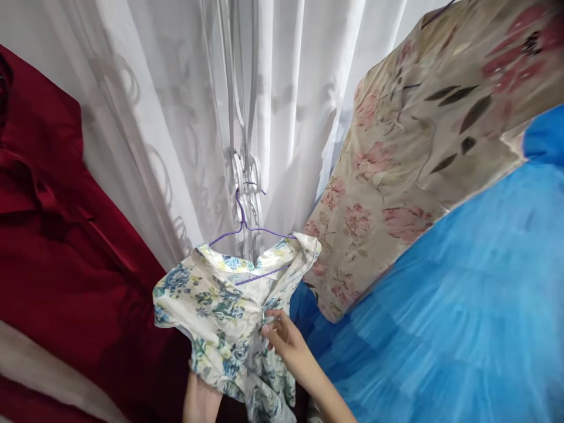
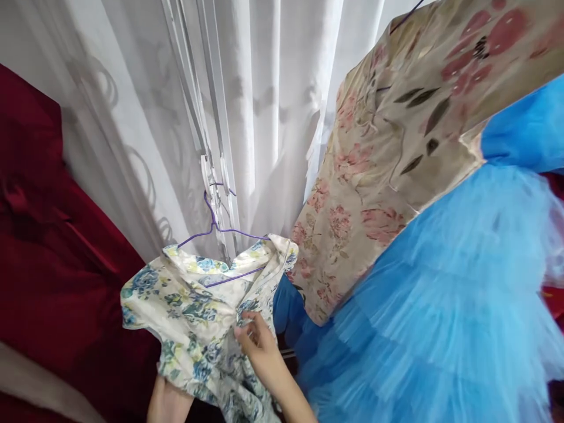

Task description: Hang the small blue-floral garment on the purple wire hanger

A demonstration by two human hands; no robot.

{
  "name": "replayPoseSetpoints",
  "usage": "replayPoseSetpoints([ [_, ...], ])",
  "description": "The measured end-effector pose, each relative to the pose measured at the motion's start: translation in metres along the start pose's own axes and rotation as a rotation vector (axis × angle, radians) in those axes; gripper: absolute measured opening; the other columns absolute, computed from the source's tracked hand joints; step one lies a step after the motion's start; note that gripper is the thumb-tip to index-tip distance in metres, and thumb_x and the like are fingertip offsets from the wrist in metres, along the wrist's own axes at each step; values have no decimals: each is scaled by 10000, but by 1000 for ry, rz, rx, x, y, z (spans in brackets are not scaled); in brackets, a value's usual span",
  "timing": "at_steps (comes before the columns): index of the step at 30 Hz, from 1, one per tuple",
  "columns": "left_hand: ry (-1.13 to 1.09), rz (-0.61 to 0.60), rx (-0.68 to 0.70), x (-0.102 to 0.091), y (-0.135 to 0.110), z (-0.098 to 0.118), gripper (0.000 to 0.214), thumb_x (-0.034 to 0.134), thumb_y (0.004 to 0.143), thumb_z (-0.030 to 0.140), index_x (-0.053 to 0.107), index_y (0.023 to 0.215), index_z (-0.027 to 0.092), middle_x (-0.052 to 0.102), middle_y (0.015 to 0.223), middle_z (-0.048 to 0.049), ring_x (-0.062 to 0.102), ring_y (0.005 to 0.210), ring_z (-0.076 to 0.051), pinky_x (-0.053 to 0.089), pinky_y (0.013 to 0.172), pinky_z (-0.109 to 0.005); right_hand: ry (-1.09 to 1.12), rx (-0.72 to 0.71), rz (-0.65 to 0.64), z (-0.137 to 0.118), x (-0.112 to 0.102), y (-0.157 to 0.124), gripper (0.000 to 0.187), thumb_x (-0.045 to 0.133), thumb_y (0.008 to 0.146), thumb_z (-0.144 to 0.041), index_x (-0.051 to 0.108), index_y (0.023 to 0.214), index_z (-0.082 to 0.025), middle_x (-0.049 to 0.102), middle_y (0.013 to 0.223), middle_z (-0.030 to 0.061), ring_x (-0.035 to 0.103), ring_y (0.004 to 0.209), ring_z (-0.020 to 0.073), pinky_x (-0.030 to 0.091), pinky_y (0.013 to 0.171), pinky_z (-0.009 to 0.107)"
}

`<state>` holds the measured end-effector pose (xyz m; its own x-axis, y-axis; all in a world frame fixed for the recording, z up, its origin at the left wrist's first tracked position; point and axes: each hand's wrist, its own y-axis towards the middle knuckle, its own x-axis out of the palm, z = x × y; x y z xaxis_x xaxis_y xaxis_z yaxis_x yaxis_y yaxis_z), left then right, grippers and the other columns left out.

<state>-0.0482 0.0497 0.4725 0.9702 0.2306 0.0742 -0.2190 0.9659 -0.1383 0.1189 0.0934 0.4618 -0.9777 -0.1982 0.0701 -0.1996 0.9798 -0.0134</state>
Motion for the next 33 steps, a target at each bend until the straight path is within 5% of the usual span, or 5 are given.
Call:
replayPoseSetpoints([
  [8, -10, 232, -28, -50, 4, -68, 475, 721, 684, 414, 645, 1117, 234, 666, 1222, -90, 531, 1271, -327, 408, 1092, -446, -135, -117, 108, -15, 23, 34, 391, 564, 871, -581, 510, 733, -220, 591, 581, 9, 533, 533, 181, 370, 538, 286],
  [17, -268, 157, -149, -53, -2, -47, 507, 616, 706, 330, 565, 1210, 299, 665, 1188, -51, 544, 1253, -309, 497, 998, -443, -273, -114, 83, -7, 34, 38, 289, 530, 901, -422, 486, 710, -210, 540, 531, -26, 495, 494, 149, 345, 524, 262],
  [24, 325, 661, 457, -36, 8, -33, 532, 471, 887, 411, 253, 1353, 277, 372, 1466, -138, 408, 1360, -268, 412, 1078, -460, -85, -35, 25, -13, 31, 19, 294, 540, 890, -424, 484, 703, -205, 519, 431, -48, 398, 372, 101, 291, 433, 230],
  [29, 466, 201, 706, 0, 28, -29, 226, 603, 864, 325, 593, 1051, 199, 654, 1046, -105, 630, 1018, -254, 493, 916, -412, -31, -33, -55, -38, 34, 11, 246, 619, 853, -381, 527, 739, -183, 611, 488, -21, 456, 387, 92, 314, 421, 207],
  [33, 444, 106, 664, 17, 39, -25, 108, 579, 877, 274, 635, 889, 181, 685, 806, -57, 656, 757, -205, 513, 729, -336, 21, -5, -103, -53, 39, 20, 230, 630, 838, -361, 541, 733, -176, 607, 474, -25, 425, 355, 74, 286, 386, 194],
])
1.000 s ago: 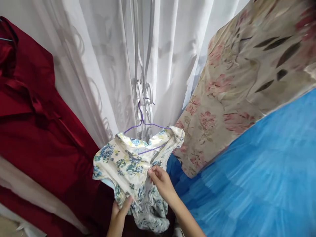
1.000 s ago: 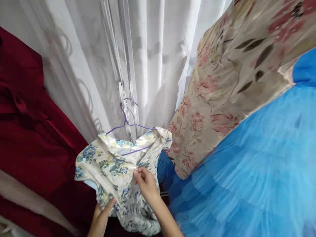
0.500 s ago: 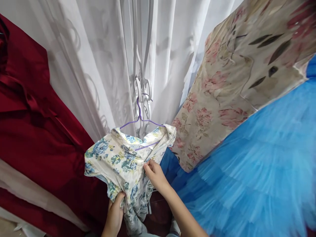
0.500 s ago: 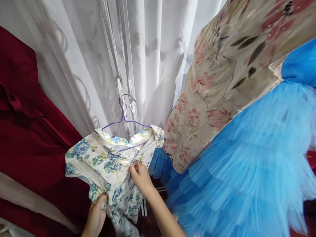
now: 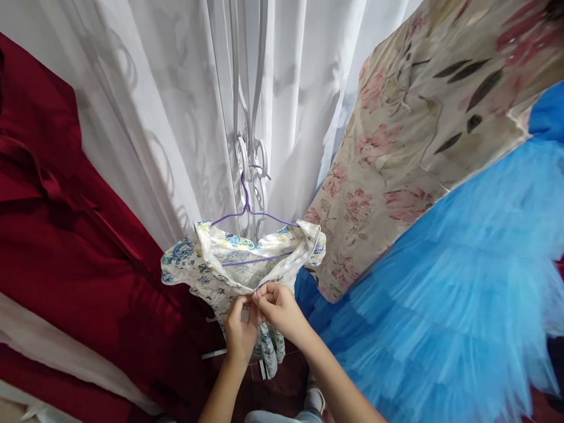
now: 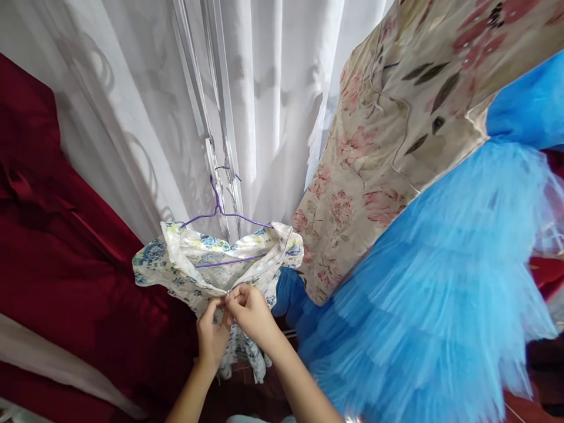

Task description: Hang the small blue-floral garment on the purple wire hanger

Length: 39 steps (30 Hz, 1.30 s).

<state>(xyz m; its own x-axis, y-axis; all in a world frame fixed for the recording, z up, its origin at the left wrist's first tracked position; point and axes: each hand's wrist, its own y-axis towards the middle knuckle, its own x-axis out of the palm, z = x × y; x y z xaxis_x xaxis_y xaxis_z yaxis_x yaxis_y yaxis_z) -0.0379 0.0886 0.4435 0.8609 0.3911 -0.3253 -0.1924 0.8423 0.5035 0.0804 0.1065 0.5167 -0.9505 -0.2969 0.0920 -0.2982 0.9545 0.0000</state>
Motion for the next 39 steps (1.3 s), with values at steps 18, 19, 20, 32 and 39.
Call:
replayPoseSetpoints([
  [18, 39, -124, 149, -5, 8, 20, 118, 566, 886, 297, 607, 882, 187, 649, 773, -35, 629, 741, -185, 460, 687, -259, -1, 74, 40, -9, -9, -16, 138, 599, 751, -219, 580, 627, -163, 535, 380, -49, 389, 327, 67, 251, 374, 195],
  [19, 57, -145, 147, -5, 8, 20, 113, 558, 889, 292, 598, 859, 190, 636, 747, -29, 623, 722, -180, 454, 681, -256, 6, 62, 51, -13, -10, -16, 148, 603, 757, -232, 581, 627, -163, 524, 376, -54, 372, 326, 65, 246, 376, 196],
  [20, 74, -165, 141, -4, 7, 20, 111, 550, 891, 283, 588, 838, 193, 625, 725, -24, 617, 705, -175, 449, 678, -255, 10, 46, 64, -20, -11, -14, 155, 606, 763, -245, 586, 633, -163, 517, 374, -57, 356, 325, 64, 241, 377, 198],
  [32, 213, -297, 54, 11, -18, 12, 199, 509, 896, 248, 542, 705, 202, 614, 648, -13, 587, 622, -158, 393, 603, -244, 33, -353, 209, -121, 7, 49, 175, 640, 763, -297, 628, 663, -154, 541, 421, -41, 337, 357, 70, 253, 387, 212],
  [39, -35, -51, 147, -40, 43, 42, 200, 553, 923, 293, 636, 1064, 178, 656, 845, -36, 610, 752, -150, 480, 726, -251, 31, -340, 191, -110, 5, 30, 173, 634, 792, -318, 594, 723, -165, 538, 422, -50, 396, 362, 76, 277, 396, 197],
])
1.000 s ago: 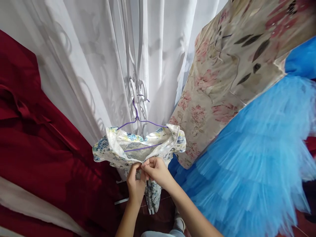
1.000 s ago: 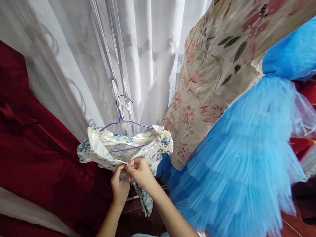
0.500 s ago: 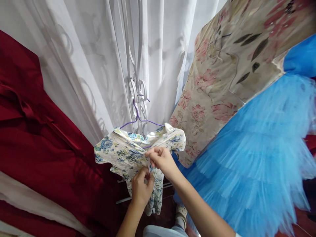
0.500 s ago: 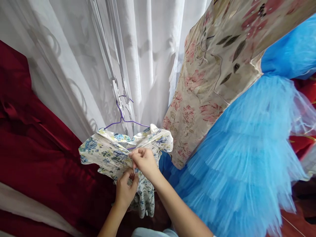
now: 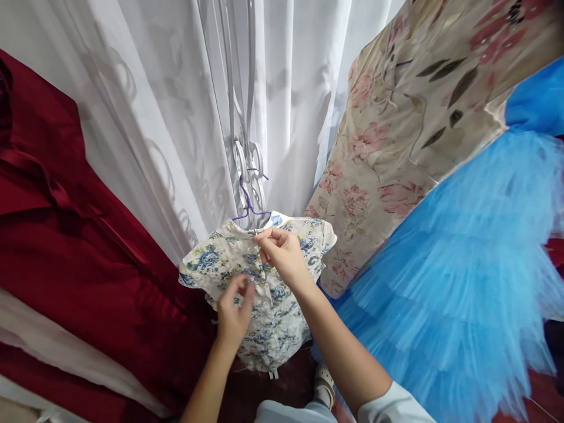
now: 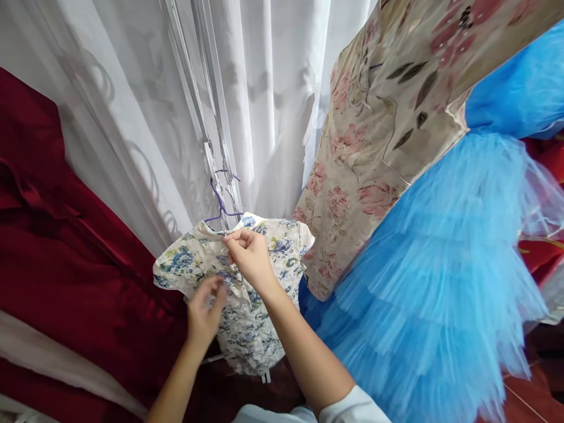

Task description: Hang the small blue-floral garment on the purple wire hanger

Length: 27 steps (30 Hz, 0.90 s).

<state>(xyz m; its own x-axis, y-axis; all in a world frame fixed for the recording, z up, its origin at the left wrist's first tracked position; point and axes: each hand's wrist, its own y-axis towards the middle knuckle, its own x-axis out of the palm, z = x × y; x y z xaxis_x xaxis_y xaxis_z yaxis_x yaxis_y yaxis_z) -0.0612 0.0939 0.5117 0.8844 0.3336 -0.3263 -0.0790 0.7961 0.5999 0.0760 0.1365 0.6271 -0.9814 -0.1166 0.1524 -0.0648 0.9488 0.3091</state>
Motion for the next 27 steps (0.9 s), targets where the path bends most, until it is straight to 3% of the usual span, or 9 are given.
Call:
replayPoseSetpoints([
  [1, 8, 56, 51, -10, 19, 10, 284, 546, 930, 286, 609, 1188, 186, 655, 857, -34, 610, 752, -148, 481, 740, -256, -11, -9, -8, -1, -1, -3, 176, 628, 799, -318, 589, 722, -164, 535, 429, -50, 402, 370, 76, 286, 402, 196],
  [3, 57, 24, 166, -25, 57, 30, 364, 506, 953, 276, 566, 1307, 214, 661, 858, -27, 600, 707, -138, 477, 703, -250, -45, -33, -28, -3, -3, -5, 183, 615, 812, -322, 581, 726, -165, 532, 452, -47, 424, 394, 79, 305, 420, 198],
  [7, 197, -84, 332, -31, 107, 66, 235, 495, 960, 278, 695, 1060, 205, 698, 947, -41, 637, 833, -159, 474, 773, -256, -146, -81, -12, 1, -2, 2, 202, 607, 818, -330, 531, 711, -177, 484, 509, -55, 411, 436, 77, 285, 433, 199],
  [11, 214, 82, 360, -37, 120, 74, 216, 520, 948, 293, 700, 969, 175, 706, 889, -39, 654, 835, -161, 485, 810, -261, -251, -104, 37, 20, -5, 5, 200, 607, 806, -308, 502, 689, -184, 454, 535, -54, 393, 465, 82, 266, 442, 206],
  [15, 48, 420, 179, -70, 124, 33, 228, 560, 922, 327, 691, 986, 152, 685, 900, -39, 640, 801, -143, 488, 796, -261, -216, -13, -43, 34, -7, -11, 200, 590, 814, -282, 491, 667, -189, 411, 524, -65, 364, 456, 82, 250, 448, 212],
  [19, -446, 672, -266, -95, 116, -43, 158, 644, 823, 258, 666, 914, 131, 613, 745, 15, 567, 656, -91, 473, 678, -212, -142, 69, -164, 39, 0, -27, 198, 596, 794, -255, 478, 648, -193, 420, 528, -66, 357, 461, 80, 243, 455, 212],
  [21, -611, 674, -496, -89, 100, -73, 113, 629, 807, 233, 628, 847, 128, 610, 724, 16, 565, 637, -91, 473, 663, -219, -101, 91, -187, 44, 2, -31, 189, 600, 786, -256, 481, 653, -194, 412, 525, -71, 336, 454, 77, 230, 451, 213],
  [23, -648, 619, -584, -69, 75, -88, 127, 641, 789, 249, 604, 787, 127, 618, 710, 1, 578, 626, -104, 475, 640, -233, -68, 109, -158, 52, -2, -35, 189, 600, 787, -272, 480, 661, -198, 387, 507, -82, 305, 440, 74, 211, 445, 215],
  [27, -693, 475, -670, -18, 20, -83, 268, 740, 711, 358, 622, 789, 130, 636, 721, -25, 607, 627, -136, 479, 594, -246, -63, 181, -8, 85, -36, -44, 184, 587, 788, -302, 494, 668, -199, 344, 463, -93, 258, 412, 74, 165, 435, 224],
])
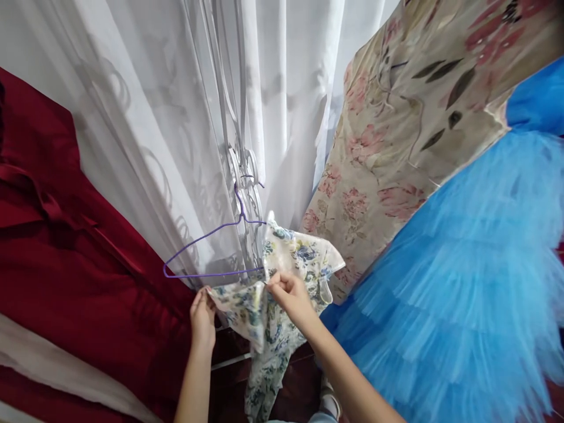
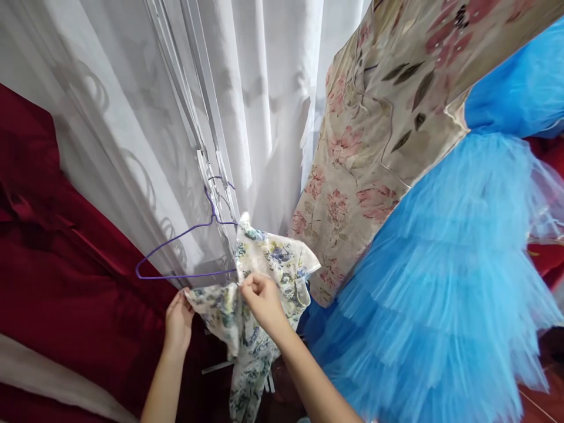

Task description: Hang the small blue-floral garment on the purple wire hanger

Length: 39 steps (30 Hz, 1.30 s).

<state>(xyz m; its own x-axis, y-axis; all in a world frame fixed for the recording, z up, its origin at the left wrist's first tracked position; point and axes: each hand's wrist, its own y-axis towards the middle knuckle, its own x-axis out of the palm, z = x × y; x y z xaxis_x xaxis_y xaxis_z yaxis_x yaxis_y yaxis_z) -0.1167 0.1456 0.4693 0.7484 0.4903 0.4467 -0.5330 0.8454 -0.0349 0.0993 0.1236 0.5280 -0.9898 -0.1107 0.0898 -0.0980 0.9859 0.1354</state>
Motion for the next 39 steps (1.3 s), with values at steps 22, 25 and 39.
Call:
replayPoseSetpoints([
  [22, 607, -1155, -66, 32, -108, -31, 390, 515, 934, 415, 642, 1246, 218, 666, 1183, -118, 601, 1144, -276, 474, 986, -413, -205, 125, -359, -19, -77, -58, 384, 571, 867, -519, 608, 736, -160, 496, 661, -18, 384, 603, 125, 367, 582, 244],
  [25, 840, -1080, -8, 3, -111, -44, 411, 674, 816, 435, 704, 1167, 224, 711, 1075, -115, 647, 1041, -309, 510, 930, -440, -333, 83, -356, -42, -109, -49, 323, 655, 807, -452, 644, 688, -152, 508, 605, -15, 395, 562, 124, 333, 528, 241],
  [39, 654, -548, 341, 2, -78, 52, 245, 569, 907, 360, 705, 968, 166, 694, 940, -64, 641, 878, -210, 510, 789, -268, -107, -90, -281, -103, -95, 114, 179, 740, 657, -301, 738, 704, -128, 691, 648, 25, 597, 588, 142, 433, 571, 249],
])
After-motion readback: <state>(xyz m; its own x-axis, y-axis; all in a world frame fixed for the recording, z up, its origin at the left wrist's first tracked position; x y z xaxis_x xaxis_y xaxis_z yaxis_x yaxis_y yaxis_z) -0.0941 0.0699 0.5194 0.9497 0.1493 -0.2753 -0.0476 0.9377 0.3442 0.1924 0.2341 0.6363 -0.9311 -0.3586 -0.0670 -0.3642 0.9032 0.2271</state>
